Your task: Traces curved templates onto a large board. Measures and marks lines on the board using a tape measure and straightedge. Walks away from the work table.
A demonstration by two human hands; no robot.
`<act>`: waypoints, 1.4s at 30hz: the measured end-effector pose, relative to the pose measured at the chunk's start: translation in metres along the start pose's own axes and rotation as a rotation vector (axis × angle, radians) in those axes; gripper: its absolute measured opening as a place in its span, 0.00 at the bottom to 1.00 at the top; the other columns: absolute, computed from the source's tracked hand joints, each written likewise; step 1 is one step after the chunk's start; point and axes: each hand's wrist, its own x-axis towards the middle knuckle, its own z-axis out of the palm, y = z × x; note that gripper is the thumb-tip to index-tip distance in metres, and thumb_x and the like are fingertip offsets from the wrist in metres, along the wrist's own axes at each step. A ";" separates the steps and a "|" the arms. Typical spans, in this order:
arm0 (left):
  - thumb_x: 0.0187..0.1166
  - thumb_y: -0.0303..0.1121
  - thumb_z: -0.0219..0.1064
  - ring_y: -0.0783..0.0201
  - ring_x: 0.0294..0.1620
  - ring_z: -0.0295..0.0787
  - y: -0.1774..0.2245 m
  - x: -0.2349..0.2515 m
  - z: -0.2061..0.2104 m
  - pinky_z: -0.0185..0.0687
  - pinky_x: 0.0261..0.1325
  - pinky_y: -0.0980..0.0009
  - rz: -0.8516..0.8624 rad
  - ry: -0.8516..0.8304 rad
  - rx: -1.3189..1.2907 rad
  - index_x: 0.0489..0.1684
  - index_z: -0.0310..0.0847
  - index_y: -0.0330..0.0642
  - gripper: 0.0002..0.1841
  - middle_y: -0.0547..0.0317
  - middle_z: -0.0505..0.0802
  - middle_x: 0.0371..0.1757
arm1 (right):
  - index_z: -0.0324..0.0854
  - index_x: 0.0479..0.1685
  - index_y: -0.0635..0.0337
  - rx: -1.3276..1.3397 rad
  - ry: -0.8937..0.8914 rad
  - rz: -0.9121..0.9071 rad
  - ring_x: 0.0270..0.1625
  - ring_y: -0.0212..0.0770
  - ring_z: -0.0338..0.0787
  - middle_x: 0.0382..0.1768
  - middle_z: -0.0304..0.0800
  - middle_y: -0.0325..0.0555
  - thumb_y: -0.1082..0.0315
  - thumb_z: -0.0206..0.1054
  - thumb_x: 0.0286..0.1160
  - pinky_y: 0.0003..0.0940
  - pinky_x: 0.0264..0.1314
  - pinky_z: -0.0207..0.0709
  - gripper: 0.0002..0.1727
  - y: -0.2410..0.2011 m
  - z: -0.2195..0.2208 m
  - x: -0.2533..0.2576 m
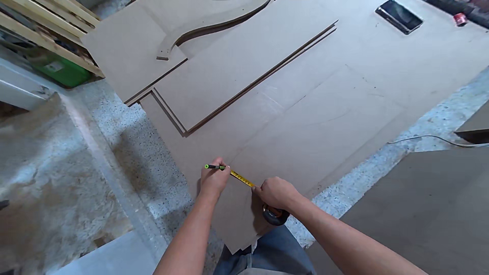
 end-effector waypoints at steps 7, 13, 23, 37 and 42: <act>0.81 0.39 0.68 0.61 0.28 0.91 -0.006 -0.013 -0.003 0.88 0.35 0.56 -0.029 0.013 -0.002 0.35 0.86 0.49 0.07 0.60 0.92 0.26 | 0.86 0.27 0.51 -0.032 -0.006 -0.015 0.45 0.51 0.92 0.35 0.91 0.48 0.33 0.43 0.86 0.59 0.43 0.82 0.37 -0.006 0.006 -0.005; 0.81 0.39 0.69 0.62 0.27 0.91 -0.016 -0.023 -0.003 0.88 0.35 0.57 -0.041 0.039 -0.022 0.35 0.86 0.49 0.07 0.60 0.92 0.26 | 0.85 0.27 0.50 -0.042 -0.011 -0.025 0.45 0.50 0.92 0.34 0.90 0.47 0.32 0.44 0.85 0.57 0.43 0.82 0.36 -0.009 0.009 -0.008; 0.81 0.38 0.70 0.62 0.26 0.91 -0.031 -0.047 -0.001 0.89 0.33 0.58 -0.085 0.110 -0.060 0.34 0.85 0.49 0.07 0.60 0.92 0.26 | 0.85 0.27 0.50 -0.121 -0.024 -0.060 0.44 0.50 0.92 0.34 0.90 0.47 0.32 0.45 0.85 0.57 0.42 0.82 0.36 -0.015 0.019 -0.013; 0.84 0.40 0.69 0.61 0.24 0.91 -0.051 -0.084 0.001 0.90 0.32 0.57 -0.146 0.151 -0.055 0.36 0.84 0.48 0.08 0.59 0.93 0.27 | 0.85 0.29 0.52 -0.187 -0.050 -0.119 0.47 0.53 0.92 0.36 0.90 0.49 0.33 0.46 0.85 0.58 0.44 0.82 0.35 -0.021 0.034 -0.024; 0.83 0.39 0.71 0.62 0.24 0.91 -0.058 -0.091 0.002 0.89 0.31 0.58 -0.159 0.167 -0.083 0.35 0.85 0.48 0.08 0.60 0.93 0.26 | 0.85 0.29 0.53 -0.199 -0.057 -0.127 0.47 0.53 0.92 0.37 0.90 0.50 0.33 0.45 0.85 0.58 0.44 0.82 0.36 -0.024 0.041 -0.027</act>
